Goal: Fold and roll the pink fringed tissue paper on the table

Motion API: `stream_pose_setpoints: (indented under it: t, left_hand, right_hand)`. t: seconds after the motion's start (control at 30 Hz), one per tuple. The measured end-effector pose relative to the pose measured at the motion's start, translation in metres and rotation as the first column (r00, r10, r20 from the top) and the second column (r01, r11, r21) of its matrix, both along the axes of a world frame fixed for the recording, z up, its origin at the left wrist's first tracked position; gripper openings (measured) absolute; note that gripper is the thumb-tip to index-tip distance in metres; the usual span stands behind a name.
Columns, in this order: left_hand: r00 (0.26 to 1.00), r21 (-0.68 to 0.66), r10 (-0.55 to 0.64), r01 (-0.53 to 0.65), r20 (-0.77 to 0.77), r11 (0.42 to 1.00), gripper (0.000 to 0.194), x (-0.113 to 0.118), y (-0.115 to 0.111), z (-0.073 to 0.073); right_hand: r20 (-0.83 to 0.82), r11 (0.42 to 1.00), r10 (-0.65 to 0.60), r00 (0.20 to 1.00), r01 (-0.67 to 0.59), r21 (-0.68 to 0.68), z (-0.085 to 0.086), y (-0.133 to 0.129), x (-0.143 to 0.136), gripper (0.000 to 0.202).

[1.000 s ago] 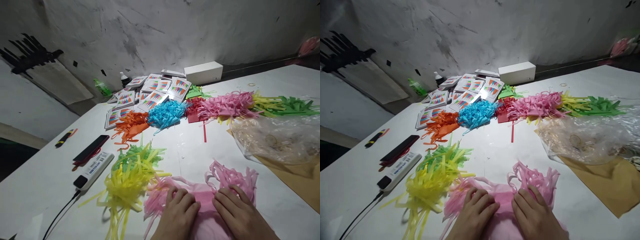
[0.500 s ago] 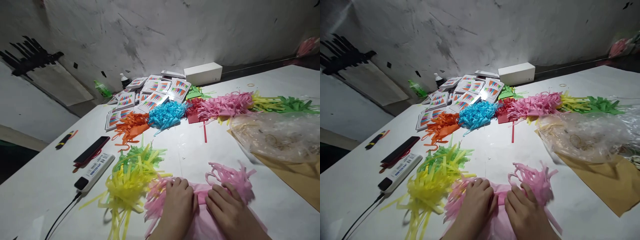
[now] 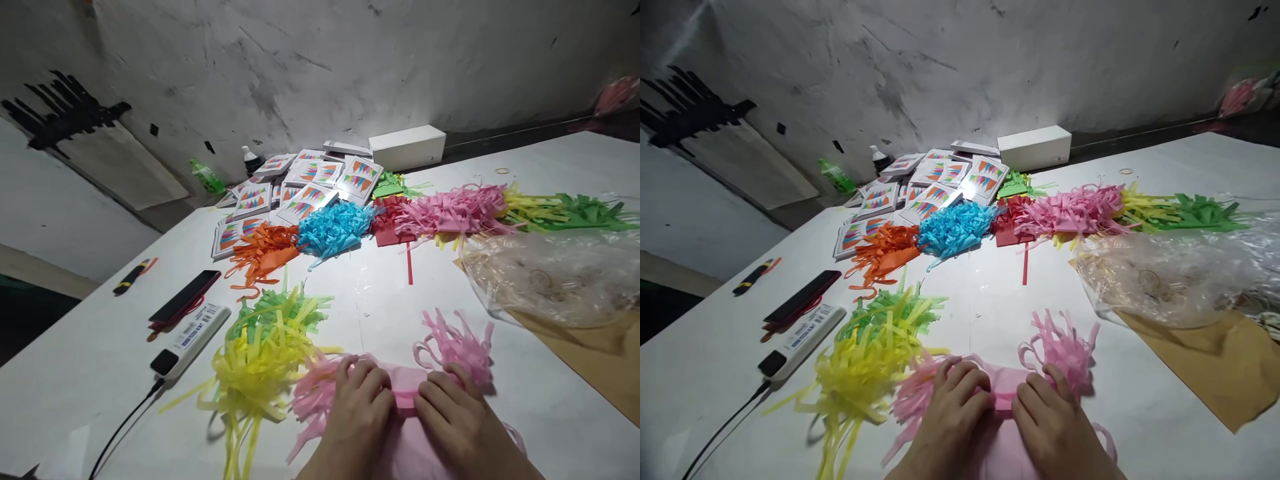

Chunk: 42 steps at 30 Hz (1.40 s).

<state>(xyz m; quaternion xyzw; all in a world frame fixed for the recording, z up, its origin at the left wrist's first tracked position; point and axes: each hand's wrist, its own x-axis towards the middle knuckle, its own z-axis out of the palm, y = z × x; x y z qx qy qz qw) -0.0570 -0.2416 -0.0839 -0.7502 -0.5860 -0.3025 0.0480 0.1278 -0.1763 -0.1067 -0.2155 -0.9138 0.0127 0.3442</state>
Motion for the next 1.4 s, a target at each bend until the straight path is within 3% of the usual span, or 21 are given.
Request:
stream_pose_setpoints:
  t: [0.07,0.17,0.27,0.37,0.43,0.53,0.63,0.8,0.97,1.17,1.3,1.4]
  left_hand:
    - [1.0,-0.045,-0.011,0.011,0.0,0.999,0.017,-0.004,-0.002,-0.001]
    - [1.0,-0.103,0.012,-0.012,0.002,0.995,0.011,-0.006,-0.006,-0.005]
    - [0.991,-0.206,0.131,-0.136,-0.038,0.969,0.012,-0.002,-0.007,-0.005]
    - [0.963,-0.319,0.237,-0.267,-0.132,0.909,0.012,0.004,-0.002,0.001]
    - [0.96,-0.335,0.236,-0.273,-0.148,0.902,0.011,0.004,0.001,0.004]
    - [0.986,-0.192,0.09,-0.117,-0.141,0.974,0.013,0.001,0.004,0.006]
    - [0.974,-0.125,-0.042,0.015,-0.221,0.992,0.013,-0.002,0.006,0.006]
    - [0.963,-0.133,-0.099,0.067,-0.249,0.989,0.016,-0.002,0.01,0.007]
    - [0.998,-0.223,-0.063,0.056,-0.024,0.973,0.006,-0.003,0.008,0.002]
    - [0.99,-0.295,0.069,-0.03,0.123,0.955,0.012,-0.003,-0.001,0.002]
    - [0.985,-0.334,0.139,-0.096,0.105,0.938,0.016,0.005,-0.001,0.011]
    - [0.978,-0.383,0.208,-0.191,0.001,0.904,0.015,0.011,0.003,0.013]
  right_hand:
    - [-0.034,1.0,0.008,0.999,-0.008,0.011,-0.005,0.003,0.011,0.036]
    - [-0.082,0.996,-0.047,0.996,0.04,-0.08,-0.007,0.005,0.022,0.033]
    - [-0.033,0.971,-0.179,0.983,0.171,-0.168,-0.004,0.005,0.018,0.029]
    - [0.056,0.934,-0.326,0.944,0.33,-0.136,0.001,0.005,0.008,0.023]
    - [0.067,0.92,-0.372,0.926,0.378,-0.103,0.002,0.005,0.003,0.022]
    - [-0.015,0.974,-0.225,0.974,0.224,-0.035,-0.001,0.003,0.001,0.029]
    - [-0.012,0.999,-0.054,0.998,0.054,-0.004,-0.006,0.001,0.001,0.03]
    - [0.03,0.999,-0.045,0.999,0.045,-0.004,-0.004,0.0,-0.006,0.026]
    - [0.049,0.999,-0.032,0.998,0.031,0.028,0.001,0.001,-0.014,0.029]
    - [0.035,0.998,-0.06,0.998,0.061,-0.015,-0.002,0.008,0.003,0.028]
    - [0.006,0.99,-0.112,0.994,0.112,-0.089,-0.003,0.01,0.011,0.03]
    - [0.029,0.973,-0.203,0.979,0.205,-0.107,-0.001,0.009,0.007,0.023]
